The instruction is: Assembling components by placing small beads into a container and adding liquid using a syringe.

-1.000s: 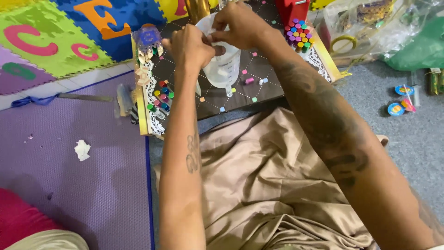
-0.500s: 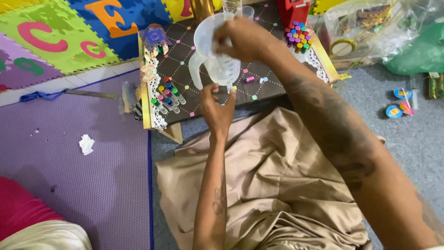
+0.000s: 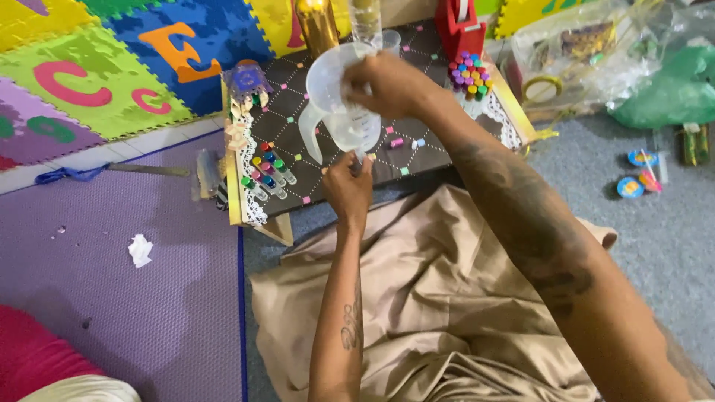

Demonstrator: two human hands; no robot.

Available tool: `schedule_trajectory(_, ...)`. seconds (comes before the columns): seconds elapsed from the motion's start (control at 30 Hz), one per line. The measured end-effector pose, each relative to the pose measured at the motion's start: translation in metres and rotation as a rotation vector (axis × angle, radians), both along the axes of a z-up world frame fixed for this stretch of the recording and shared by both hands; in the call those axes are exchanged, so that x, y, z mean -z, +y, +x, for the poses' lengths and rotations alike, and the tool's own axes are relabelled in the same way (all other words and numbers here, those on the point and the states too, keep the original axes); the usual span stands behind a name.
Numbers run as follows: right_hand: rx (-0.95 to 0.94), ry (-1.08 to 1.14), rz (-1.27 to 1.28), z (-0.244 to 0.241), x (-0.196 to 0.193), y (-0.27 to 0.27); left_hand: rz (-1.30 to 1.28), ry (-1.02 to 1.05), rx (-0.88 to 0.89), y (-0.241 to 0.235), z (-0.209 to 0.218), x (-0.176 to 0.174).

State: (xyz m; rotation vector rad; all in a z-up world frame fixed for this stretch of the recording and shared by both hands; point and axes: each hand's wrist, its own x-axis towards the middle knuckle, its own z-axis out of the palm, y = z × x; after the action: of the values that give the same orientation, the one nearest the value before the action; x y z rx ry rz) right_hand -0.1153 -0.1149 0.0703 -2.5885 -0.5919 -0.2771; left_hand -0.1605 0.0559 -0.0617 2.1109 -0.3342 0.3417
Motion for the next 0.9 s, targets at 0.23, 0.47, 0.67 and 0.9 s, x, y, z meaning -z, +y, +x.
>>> schedule_trajectory(0.23, 0.068, -0.225, 0.292, 0.005, 0.006, -0.002, -0.173, -0.472, -0.055, 0.022, 0.007, -0.067)
schedule_trajectory(0.47, 0.094, -0.096, 1.379, 0.025, -0.002, 0.007, -0.282, -0.232, 0.038, 0.007, 0.095, -0.115)
schedule_trajectory(0.67, -0.089, -0.105, 1.794, 0.054, 0.023, -0.004, -0.107, -0.208, 0.030, -0.008, 0.118, -0.108)
schedule_trajectory(0.9, -0.110, 0.072, 2.020, 0.057, 0.017, -0.007, -0.029, -0.168, 0.130, -0.002, 0.125, -0.087)
